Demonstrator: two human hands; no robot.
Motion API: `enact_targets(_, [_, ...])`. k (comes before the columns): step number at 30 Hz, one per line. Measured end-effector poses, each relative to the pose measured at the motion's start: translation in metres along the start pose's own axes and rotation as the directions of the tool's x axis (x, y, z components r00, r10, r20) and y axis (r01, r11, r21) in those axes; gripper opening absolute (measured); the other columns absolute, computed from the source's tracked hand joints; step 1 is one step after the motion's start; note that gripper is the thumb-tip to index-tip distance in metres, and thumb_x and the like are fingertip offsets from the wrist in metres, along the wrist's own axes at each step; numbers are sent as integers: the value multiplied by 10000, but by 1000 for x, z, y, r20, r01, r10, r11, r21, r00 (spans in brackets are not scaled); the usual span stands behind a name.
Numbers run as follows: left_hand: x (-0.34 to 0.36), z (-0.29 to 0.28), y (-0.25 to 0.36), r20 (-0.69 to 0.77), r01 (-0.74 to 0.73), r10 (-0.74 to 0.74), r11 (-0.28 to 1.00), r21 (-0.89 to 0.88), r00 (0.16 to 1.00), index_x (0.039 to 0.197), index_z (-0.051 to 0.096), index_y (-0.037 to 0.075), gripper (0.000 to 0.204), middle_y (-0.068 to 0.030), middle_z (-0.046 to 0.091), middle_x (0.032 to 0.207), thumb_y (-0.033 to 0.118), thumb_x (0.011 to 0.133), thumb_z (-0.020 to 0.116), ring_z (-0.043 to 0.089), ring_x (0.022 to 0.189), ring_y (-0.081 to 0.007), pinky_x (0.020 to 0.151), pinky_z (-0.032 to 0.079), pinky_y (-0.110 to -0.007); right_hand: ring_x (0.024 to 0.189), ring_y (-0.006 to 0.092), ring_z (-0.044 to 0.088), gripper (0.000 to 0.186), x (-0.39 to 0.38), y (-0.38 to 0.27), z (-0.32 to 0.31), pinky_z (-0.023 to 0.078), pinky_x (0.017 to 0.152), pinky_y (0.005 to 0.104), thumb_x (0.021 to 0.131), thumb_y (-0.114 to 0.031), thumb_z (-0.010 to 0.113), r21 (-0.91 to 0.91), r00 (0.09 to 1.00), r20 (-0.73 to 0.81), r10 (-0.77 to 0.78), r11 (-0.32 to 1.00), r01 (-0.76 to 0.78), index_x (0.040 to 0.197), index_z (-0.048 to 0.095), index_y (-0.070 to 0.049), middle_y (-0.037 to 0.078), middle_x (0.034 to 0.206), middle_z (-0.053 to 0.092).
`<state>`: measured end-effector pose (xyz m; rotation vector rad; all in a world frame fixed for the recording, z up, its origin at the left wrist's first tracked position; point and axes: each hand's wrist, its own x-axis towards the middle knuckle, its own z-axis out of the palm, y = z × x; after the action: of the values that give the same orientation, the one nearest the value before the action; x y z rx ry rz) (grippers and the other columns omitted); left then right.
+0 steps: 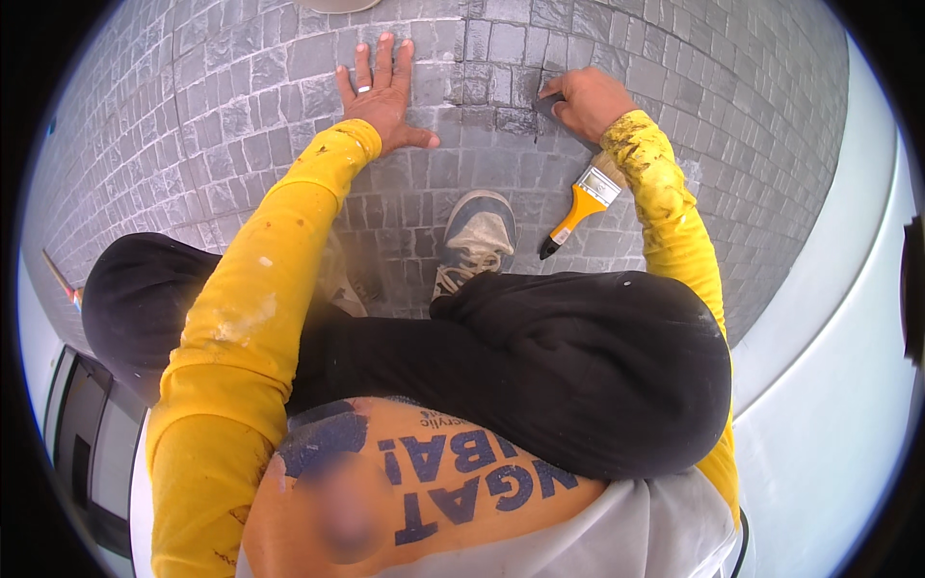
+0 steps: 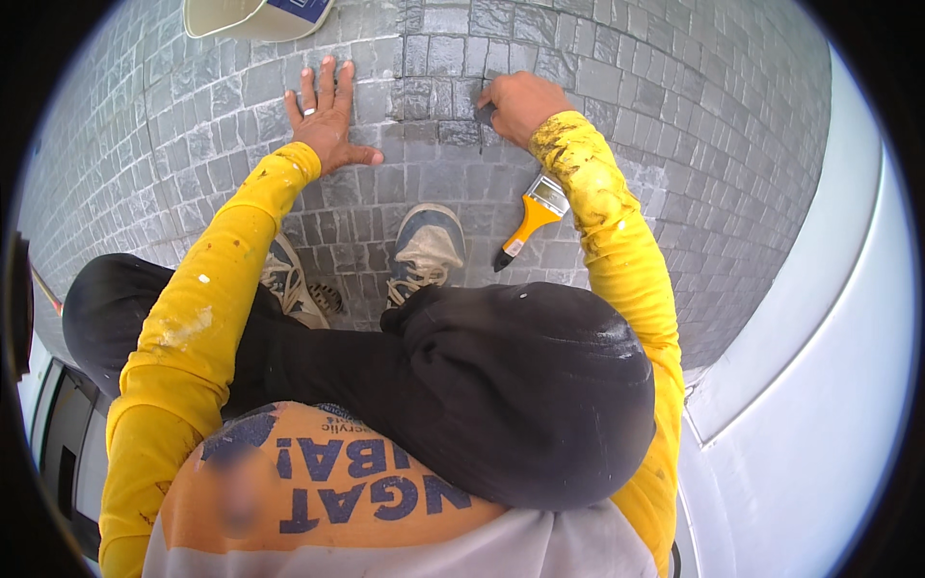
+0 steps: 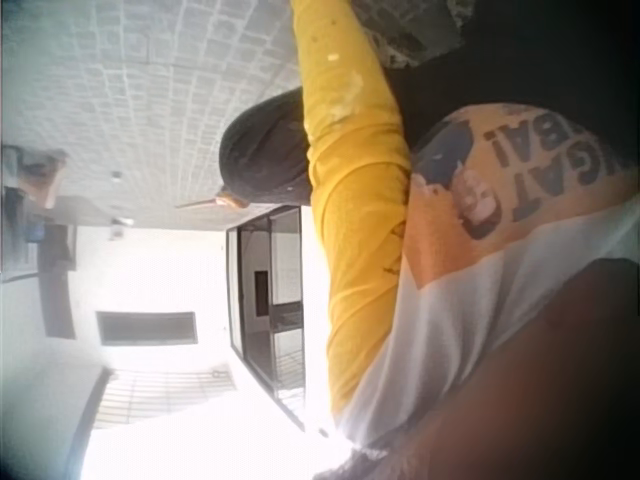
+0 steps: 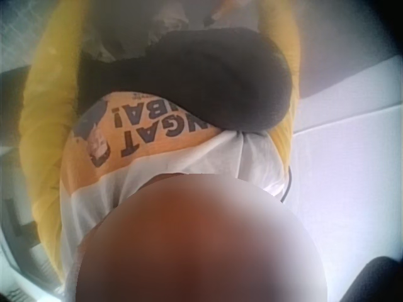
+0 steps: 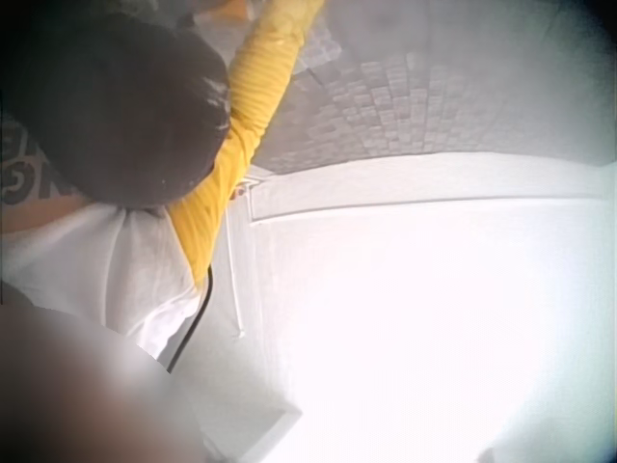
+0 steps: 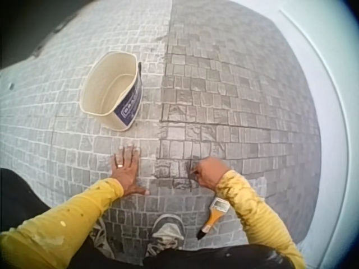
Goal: The person kneels on a tiled floor and uses a brush to apply a white grout or sealant into the gaps between tiles. They repeatedly dip the brush into a bucket and spread the material across the surface, occasionally using a small trowel to smooth or adjust the application.
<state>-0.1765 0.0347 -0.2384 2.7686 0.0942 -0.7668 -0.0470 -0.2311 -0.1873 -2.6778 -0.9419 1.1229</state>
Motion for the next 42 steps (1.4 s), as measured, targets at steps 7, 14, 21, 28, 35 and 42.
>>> enact_targets(7, [1, 0, 0, 18, -4, 3, 1000, 22, 1000, 1584, -72, 144, 1414, -185, -120, 1646, 622, 616, 841, -136, 1497, -449, 1174, -33, -629, 928, 366, 678, 321, 1, -2, -1, 543, 873, 426, 801, -141, 668, 10, 999, 14, -36, 999, 36, 1115, 735, -152, 182, 980, 716])
enact_targets(14, [1, 0, 0, 32, 6, -7, 1000, 16, 999, 1582, -78, 149, 1413, -182, -125, 1646, 623, 620, 840, -144, 1496, -446, 1167, -34, -643, 937, 369, 677, 326, 0, -3, -5, 542, 880, 427, 798, -139, 664, -12, 1000, 7, -28, 1000, 28, 1117, 731, -149, 180, 985, 716])
enact_targets(21, [1, 5, -3, -11, -15, 15, 1000, 18, 1000, 1580, -87, 153, 1431, -183, -127, 1646, 647, 605, 837, -145, 1495, -451, 1163, -28, -649, 955, 371, 672, 316, -2, -5, -8, 541, 887, 437, 797, -123, 649, 6, 1000, -1, -12, 1000, 12, 1101, 735, -139, 183, 993, 714])
enact_targets(28, [2, 2, -1, 7, 7, -7, 1000, 12, 1000, 1586, -70, 152, 1391, -168, -112, 1652, 600, 633, 839, -125, 1504, -434, 1174, -37, -631, 958, 358, 677, 310, -5, -10, -7, 545, 887, 433, 800, -109, 636, -42, 999, 6, -31, 999, 31, 1092, 737, -130, 173, 987, 719])
enact_targets(35, [1, 1, -1, 10, 4, -4, 1000, 10, 1000, 1586, -72, 155, 1395, -171, -111, 1652, 600, 630, 841, -119, 1504, -439, 1175, -37, -627, 974, 356, 675, 323, -4, -14, -8, 543, 892, 433, 800, -113, 634, -37, 999, 1, -34, 999, 34, 1107, 733, -132, 175, 1013, 716])
enact_targets(42, [1, 2, -1, 10, 6, -7, 999, 43, 1000, 1586, -73, 154, 1385, -175, -109, 1651, 598, 641, 836, -121, 1503, -438, 1175, -39, -626, 970, 369, 670, 327, -3, -15, -14, 537, 906, 429, 801, -114, 628, -38, 1000, 16, 7, 999, -6, 1110, 733, -142, 179, 1021, 711])
